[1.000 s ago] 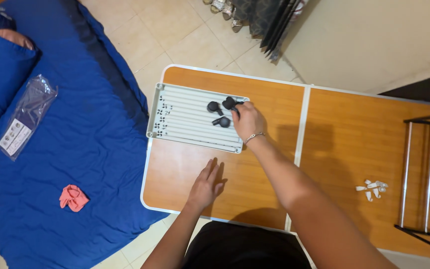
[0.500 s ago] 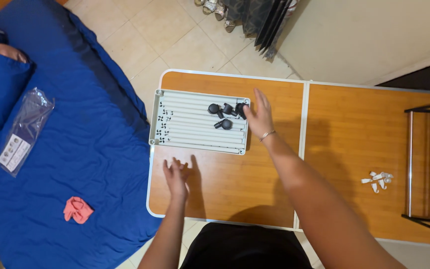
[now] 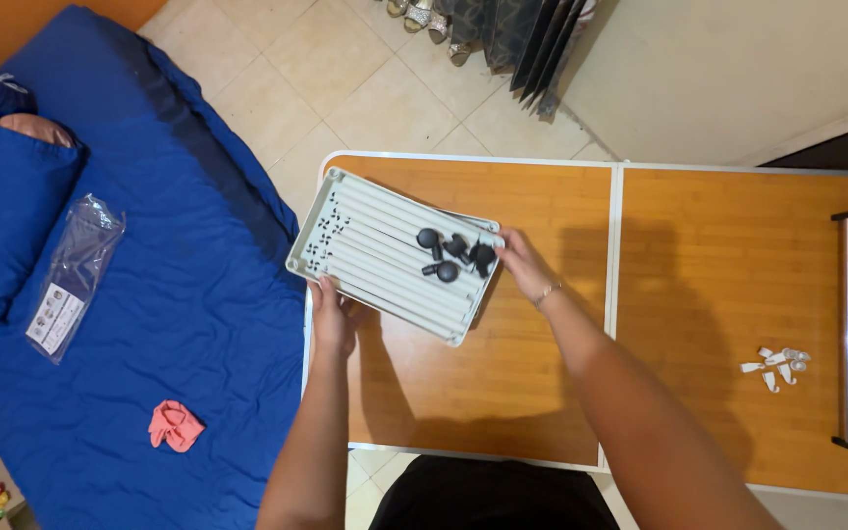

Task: The person assembles a drying rack by attaching black plastic feet to a white plastic base and inserting metal rods into a black frame. The person places the base on a table, secures the feet, and then inserts multiple rods into the frame slots.

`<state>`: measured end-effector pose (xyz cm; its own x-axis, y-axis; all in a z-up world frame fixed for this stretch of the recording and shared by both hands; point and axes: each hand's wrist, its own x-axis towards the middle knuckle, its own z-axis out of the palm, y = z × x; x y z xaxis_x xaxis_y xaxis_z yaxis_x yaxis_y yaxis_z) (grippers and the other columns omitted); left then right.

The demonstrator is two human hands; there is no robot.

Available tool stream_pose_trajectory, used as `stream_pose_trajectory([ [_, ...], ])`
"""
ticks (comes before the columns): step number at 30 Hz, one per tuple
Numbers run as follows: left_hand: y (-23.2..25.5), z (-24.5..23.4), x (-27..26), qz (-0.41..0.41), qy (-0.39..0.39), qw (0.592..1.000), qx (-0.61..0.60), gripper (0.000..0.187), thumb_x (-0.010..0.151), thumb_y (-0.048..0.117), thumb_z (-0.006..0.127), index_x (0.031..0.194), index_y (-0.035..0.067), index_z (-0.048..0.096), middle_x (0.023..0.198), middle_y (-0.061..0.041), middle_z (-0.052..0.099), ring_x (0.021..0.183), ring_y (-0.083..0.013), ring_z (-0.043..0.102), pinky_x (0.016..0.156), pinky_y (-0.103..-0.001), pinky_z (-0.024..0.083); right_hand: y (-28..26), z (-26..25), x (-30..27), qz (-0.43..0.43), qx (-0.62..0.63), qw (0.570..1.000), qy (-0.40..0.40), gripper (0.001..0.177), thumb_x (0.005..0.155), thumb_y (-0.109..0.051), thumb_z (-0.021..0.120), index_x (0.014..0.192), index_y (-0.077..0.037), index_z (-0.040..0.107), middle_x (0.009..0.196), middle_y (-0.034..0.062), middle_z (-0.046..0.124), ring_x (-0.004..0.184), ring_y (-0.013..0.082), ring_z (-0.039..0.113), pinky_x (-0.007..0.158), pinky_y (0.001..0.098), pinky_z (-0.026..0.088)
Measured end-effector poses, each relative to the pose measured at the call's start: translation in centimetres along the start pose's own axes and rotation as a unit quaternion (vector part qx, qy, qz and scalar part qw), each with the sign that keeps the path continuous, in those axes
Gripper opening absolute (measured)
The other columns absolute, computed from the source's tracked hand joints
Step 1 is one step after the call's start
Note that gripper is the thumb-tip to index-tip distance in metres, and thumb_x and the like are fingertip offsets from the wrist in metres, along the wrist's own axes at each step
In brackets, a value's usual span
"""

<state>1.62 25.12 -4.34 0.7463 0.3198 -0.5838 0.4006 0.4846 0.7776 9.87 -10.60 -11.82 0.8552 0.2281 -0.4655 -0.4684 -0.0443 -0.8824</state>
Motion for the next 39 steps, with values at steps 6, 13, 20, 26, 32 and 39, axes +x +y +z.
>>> stream_pose_trajectory([
  [6, 1.3, 0.3, 3.5, -0.013, 0.007, 1.000, 0.016, 0.070, 0.102, 0.053, 0.042, 0.161, 0.023, 0.021, 0.144, -0.010, 0.052, 0.123, -0.0327, 0.062, 0.086, -0.051, 0.061, 1.4, 0.7, -2.2, -0.156, -0.121, 0.980, -0.028, 0.035, 0.099, -0.018, 0.054, 0.130, 0.000, 0.052, 0.160, 0.0119, 0.040, 0.147, 0.0267, 0.041, 0.118, 0.0379, 0.035],
  [13, -2.4, 0.9, 2.0, -0.055, 0.053, 0.996, -0.044, 0.066, 0.098, 0.056, 0.045, 0.147, 0.012, 0.036, 0.128, -0.022, 0.057, 0.107, -0.0335, 0.066, 0.084, -0.048, 0.060, -2.3, 0.6, -0.7, -0.164, -0.203, 0.963, 0.067, 0.049, 0.108, -0.030, 0.038, 0.145, 0.000, 0.048, 0.157, 0.0161, 0.044, 0.146, 0.0294, 0.043, 0.119, 0.0363, 0.033],
  [20, -6.6, 2.3, -0.1, -0.100, 0.048, 0.989, -0.098, 0.074, 0.095, 0.066, 0.042, 0.138, 0.007, 0.049, 0.123, -0.022, 0.059, 0.101, -0.0287, 0.067, 0.086, -0.044, 0.061, -0.6, -1.5, 4.1, -0.122, -0.110, 0.984, 0.066, 0.055, 0.109, -0.034, 0.028, 0.146, 0.000, 0.051, 0.152, 0.0148, 0.053, 0.142, 0.0246, 0.048, 0.118, 0.0336, 0.034],
  [26, -7.5, 2.5, 0.3, -0.078, 0.060, 0.989, -0.108, 0.071, 0.098, 0.062, 0.046, 0.132, 0.000, 0.053, 0.120, -0.015, 0.061, 0.100, -0.0266, 0.069, 0.085, -0.040, 0.059, -0.3, -2.6, 5.8, -0.115, -0.093, 0.987, 0.060, 0.055, 0.111, -0.035, 0.026, 0.133, 0.003, 0.060, 0.137, 0.0192, 0.063, 0.128, 0.0252, 0.058, 0.113, 0.0343, 0.041],
  [32, -8.7, 2.3, 0.3, -0.086, 0.050, 0.990, -0.099, 0.066, 0.100, 0.058, 0.049, 0.128, -0.001, 0.057, 0.109, -0.013, 0.065, 0.089, -0.0259, 0.066, 0.078, -0.039, 0.059, -1.1, -3.1, 5.3, -0.151, -0.141, 0.974, 0.097, 0.062, 0.111, -0.044, 0.024, 0.130, 0.001, 0.062, 0.131, 0.0177, 0.068, 0.123, 0.0253, 0.062, 0.109, 0.0357, 0.044],
  [39, -9.2, 2.6, -0.1, -0.062, 0.054, 0.990, -0.114, 0.060, 0.099, 0.051, 0.050, 0.125, -0.003, 0.056, 0.109, -0.014, 0.065, 0.091, -0.0258, 0.070, 0.080, -0.039, 0.062, -2.1, -3.7, 4.8, -0.135, -0.145, 0.978, 0.065, 0.071, 0.109, -0.052, 0.020, 0.134, 0.001, 0.060, 0.134, 0.0176, 0.065, 0.127, 0.0270, 0.058, 0.110, 0.0370, 0.040],
])
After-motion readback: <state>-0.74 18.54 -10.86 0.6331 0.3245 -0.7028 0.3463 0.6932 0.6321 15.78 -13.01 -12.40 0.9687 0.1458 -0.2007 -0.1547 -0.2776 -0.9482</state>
